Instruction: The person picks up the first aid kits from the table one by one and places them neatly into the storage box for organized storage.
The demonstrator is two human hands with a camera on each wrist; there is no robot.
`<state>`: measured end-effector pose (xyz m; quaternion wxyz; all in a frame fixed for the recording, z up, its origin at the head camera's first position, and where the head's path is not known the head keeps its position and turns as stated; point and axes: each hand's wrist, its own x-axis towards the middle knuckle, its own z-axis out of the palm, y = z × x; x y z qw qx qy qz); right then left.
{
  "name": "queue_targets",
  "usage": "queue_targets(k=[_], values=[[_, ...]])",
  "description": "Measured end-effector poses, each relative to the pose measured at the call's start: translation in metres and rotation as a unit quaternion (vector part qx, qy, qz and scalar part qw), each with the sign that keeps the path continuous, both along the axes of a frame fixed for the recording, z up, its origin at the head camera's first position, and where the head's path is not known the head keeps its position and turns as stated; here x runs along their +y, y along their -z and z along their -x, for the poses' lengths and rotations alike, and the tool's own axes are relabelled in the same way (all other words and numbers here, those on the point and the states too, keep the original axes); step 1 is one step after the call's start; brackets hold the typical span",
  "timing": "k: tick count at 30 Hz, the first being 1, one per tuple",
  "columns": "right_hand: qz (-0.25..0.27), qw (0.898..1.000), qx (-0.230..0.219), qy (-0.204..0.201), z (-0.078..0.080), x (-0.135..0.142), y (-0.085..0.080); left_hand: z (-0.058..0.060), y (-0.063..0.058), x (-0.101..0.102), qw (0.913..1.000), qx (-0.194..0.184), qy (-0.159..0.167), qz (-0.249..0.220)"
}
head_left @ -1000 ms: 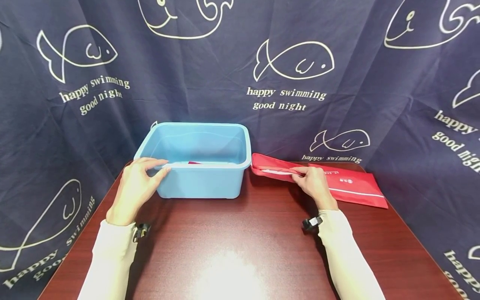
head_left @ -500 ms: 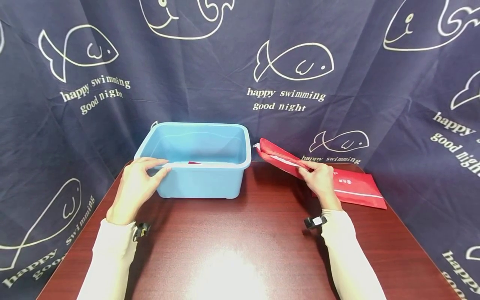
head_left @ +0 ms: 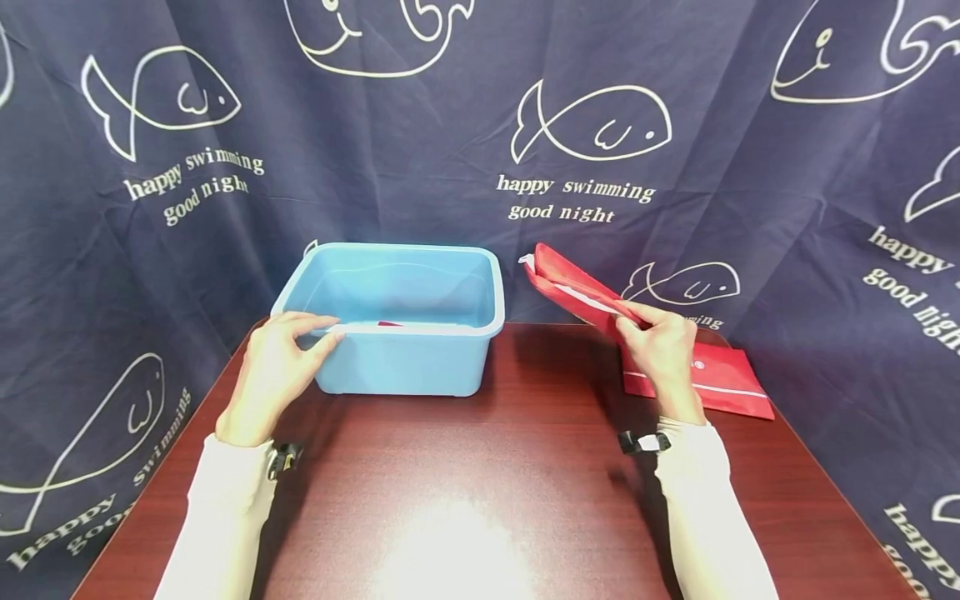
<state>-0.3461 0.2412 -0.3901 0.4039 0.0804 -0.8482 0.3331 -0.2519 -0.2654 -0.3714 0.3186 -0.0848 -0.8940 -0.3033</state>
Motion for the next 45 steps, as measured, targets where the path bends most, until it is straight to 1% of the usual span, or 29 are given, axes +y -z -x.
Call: queue_targets(k=[8,13,18,24,34,40,45], values=[[0.007,0.999,0.047,-0.015,-0.015,-0.011,-0.022,0.001,0.0,0.0,1.0,-0.001,-0.003,0.0],[0.008,0.998,0.06,-0.025,-0.021,-0.023,-0.028,0.0,0.002,0.0,1.0,-0.001,-0.003,0.0],[-0.003,0.997,0.072,-0.032,-0.023,-0.039,-0.035,-0.001,0.002,0.0,1.0,-0.003,-0.006,0.001],[-0.005,0.996,0.071,-0.048,-0.021,-0.059,-0.047,0.0,0.002,-0.001,1.0,0.002,-0.005,0.001],[-0.027,0.992,0.075,-0.096,-0.021,-0.092,-0.061,0.0,0.002,0.001,0.9999,0.008,-0.004,0.005],[-0.033,0.992,0.066,-0.106,-0.02,-0.113,-0.064,-0.001,0.001,0.001,0.9999,0.007,-0.004,0.008],[-0.038,0.991,0.058,-0.113,-0.016,-0.125,-0.064,-0.001,0.002,0.001,0.9999,0.006,-0.003,0.008]])
